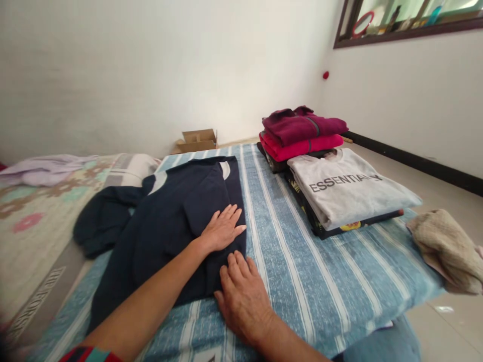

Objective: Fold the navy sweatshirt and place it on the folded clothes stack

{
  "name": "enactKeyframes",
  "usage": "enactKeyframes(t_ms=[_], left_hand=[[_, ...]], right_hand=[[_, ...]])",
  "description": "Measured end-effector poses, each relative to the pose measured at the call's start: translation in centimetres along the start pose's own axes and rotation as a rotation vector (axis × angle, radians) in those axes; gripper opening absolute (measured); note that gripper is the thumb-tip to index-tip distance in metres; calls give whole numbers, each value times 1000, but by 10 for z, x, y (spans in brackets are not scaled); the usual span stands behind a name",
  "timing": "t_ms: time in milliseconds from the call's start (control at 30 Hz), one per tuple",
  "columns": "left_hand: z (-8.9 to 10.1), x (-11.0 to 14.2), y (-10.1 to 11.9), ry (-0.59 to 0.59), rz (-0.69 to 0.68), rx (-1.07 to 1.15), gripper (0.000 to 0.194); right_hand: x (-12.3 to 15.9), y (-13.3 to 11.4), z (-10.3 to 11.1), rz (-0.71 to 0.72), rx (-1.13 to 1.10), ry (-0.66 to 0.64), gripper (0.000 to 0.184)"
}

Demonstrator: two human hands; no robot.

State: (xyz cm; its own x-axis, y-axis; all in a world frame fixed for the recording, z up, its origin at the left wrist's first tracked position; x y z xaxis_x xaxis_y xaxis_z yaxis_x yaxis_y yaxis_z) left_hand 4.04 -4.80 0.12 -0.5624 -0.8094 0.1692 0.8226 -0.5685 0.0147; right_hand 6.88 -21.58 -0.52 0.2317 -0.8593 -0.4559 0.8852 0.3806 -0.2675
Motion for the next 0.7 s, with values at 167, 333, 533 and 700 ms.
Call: enactKeyframes(t_ms=[167, 333, 533, 700], left_hand=[[-3, 3, 0, 10, 9, 50, 62], [-1, 8, 2, 23, -8, 75, 62], [15, 27, 7, 142, -57, 53, 54], [16, 53, 4, 189, 18, 58, 54]], right_hand=[[3, -2, -3, 36, 69, 60, 35], [8, -2, -7, 80, 120, 154, 32], [14, 1, -13, 150, 173, 142, 32], [17, 4, -17, 210, 203, 117, 35]])
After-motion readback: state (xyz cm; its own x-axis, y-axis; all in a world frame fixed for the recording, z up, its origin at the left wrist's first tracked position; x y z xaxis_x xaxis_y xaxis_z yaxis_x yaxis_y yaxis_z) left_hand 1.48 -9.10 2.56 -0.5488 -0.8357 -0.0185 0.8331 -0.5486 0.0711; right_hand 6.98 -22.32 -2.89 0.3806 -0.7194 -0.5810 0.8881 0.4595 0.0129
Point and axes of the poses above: each hand's wrist, its own x-axis away from the middle knuckle, its own z-axis out of the back of the hand, y = z × x, the point moved 4 cm from there along -x, towards the middle knuckle, and after that the axes turned 8 degrees about z, right-handed, at the moved point
